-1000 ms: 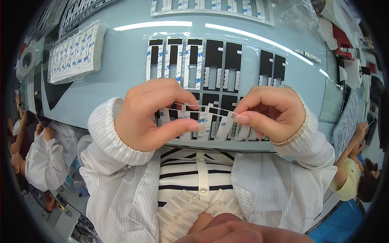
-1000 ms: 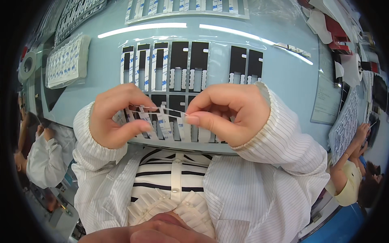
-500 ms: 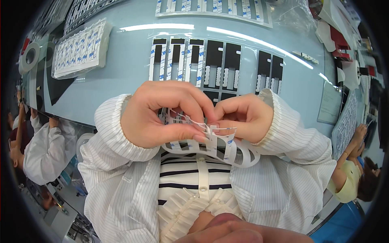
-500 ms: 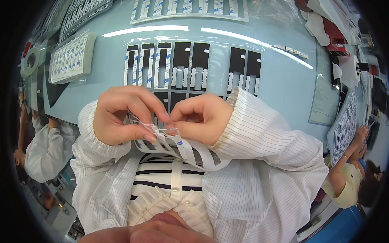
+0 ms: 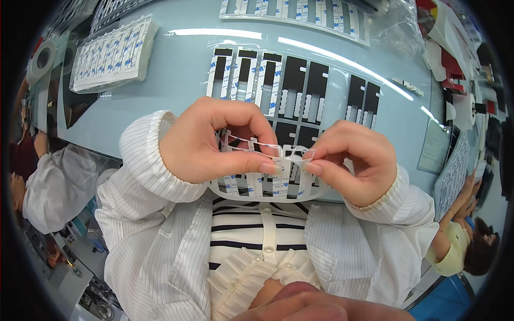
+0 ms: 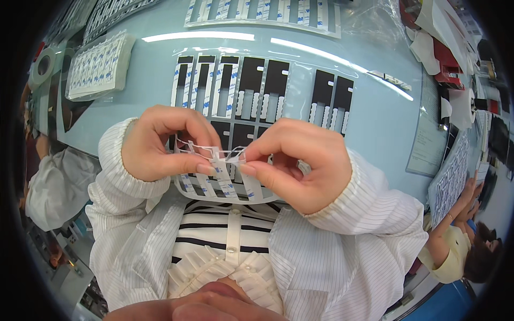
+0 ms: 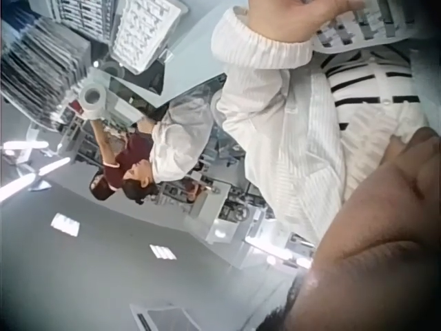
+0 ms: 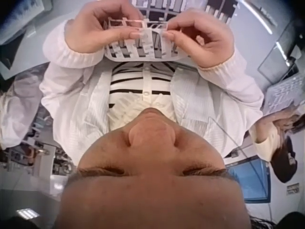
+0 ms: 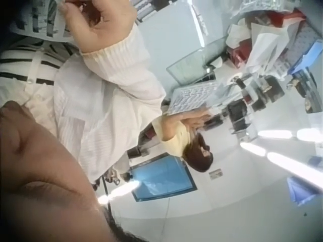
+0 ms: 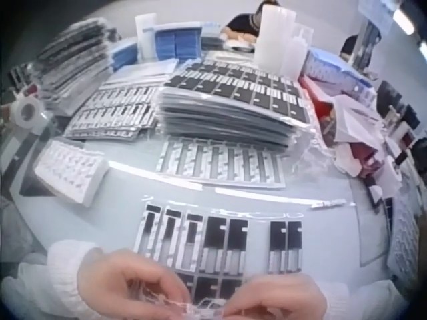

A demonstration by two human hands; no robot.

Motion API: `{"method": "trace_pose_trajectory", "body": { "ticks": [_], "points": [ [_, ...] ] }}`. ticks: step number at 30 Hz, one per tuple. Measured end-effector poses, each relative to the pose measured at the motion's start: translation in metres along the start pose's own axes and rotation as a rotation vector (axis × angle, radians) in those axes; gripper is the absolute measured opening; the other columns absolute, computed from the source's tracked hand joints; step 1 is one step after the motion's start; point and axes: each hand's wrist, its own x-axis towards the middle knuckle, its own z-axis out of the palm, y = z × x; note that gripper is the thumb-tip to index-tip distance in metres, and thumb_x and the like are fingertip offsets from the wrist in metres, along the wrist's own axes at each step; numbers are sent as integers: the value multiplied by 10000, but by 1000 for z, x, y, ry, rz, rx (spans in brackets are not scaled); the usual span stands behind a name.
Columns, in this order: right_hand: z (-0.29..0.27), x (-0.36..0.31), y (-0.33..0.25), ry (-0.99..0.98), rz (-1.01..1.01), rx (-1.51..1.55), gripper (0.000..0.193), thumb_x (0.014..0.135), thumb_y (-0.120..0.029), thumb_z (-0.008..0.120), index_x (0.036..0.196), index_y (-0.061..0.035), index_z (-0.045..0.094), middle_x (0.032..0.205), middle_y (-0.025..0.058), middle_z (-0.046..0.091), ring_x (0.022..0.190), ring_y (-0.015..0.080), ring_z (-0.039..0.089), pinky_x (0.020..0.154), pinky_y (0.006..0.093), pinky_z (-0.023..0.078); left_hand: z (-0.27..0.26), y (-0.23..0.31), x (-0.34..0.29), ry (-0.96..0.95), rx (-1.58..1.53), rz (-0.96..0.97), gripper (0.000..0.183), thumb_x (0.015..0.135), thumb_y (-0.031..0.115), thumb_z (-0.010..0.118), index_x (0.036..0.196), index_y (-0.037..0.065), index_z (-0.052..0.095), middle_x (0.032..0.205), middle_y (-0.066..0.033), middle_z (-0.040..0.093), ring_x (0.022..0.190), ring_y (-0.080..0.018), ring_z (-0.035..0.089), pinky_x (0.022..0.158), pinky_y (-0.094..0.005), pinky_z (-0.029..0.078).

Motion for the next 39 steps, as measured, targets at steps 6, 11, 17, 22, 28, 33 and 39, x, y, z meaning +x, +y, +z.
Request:
{"method": "trace_pose_trajectory", "body": {
  "ticks": [6, 11, 17, 22, 28, 33, 39],
  "points": [
    [10, -5, 5, 245, -521, -579, 257, 717, 65, 800, 958, 15, 727, 860, 126, 706, 676, 181, 661, 543, 259, 500, -13, -7, -1, 79, 172, 136, 181, 829, 147, 822, 907, 25, 714, 798, -7, 685, 675, -74, 559, 600, -228, 434],
    [9, -10, 5, 294, -930, -966, 243, 719, -29, 737, 954, 33, 745, 908, 156, 728, 558, 123, 536, 452, 213, 328, -17, -2, -3, 233, 476, 108, 288, 847, 192, 808, 708, -15, 664, 591, -55, 581, 529, -102, 511, 495, -265, 398],
    [19, -23, 4, 297, -868, -602, 189, 735, -10, 755, 922, 9, 739, 877, 134, 745, 512, 105, 543, 443, 201, 350, -8, -6, 3, 421, 726, 29, 349, 829, 263, 815, 694, -18, 659, 584, -112, 572, 491, -197, 523, 486, -316, 414],
    [-13, -25, 7, 135, -771, -173, 181, 807, -6, 734, 986, 15, 716, 909, 156, 746, 527, 125, 597, 441, 202, 379, -5, -11, 5, 430, 745, 52, 367, 825, 280, 813, 672, -7, 644, 584, -107, 575, 489, -236, 526, 488, -334, 420],
    [-44, -22, -18, 512, -25, 169, 183, 915, -42, 680, 1078, 41, 662, 874, 153, 714, 498, 70, 557, 420, 172, 382, -8, 11, 4, 132, 500, 43, 363, 806, 263, 827, 653, 6, 621, 580, -93, 566, 491, -238, 536, 482, -335, 414],
    [-47, 41, 29, 365, 283, 307, 182, 913, -52, 702, 1071, 34, 671, 868, 121, 711, 462, 50, 515, 412, 164, 366, -10, -10, 8, -38, 409, 142, 341, 789, 243, 839, 650, 23, 618, 608, -74, 573, 505, -236, 512, 489, -329, 416],
    [-26, 65, 42, 261, 352, 333, 185, 914, -74, 709, 1065, 31, 691, 860, 106, 730, 506, 39, 543, 450, 168, 413, -6, -21, 13, 44, 768, 529, 313, 682, 237, 856, 695, 67, 594, 986, -82, 718, 645, -232, 532, 562, -311, 464]
  ]
}}
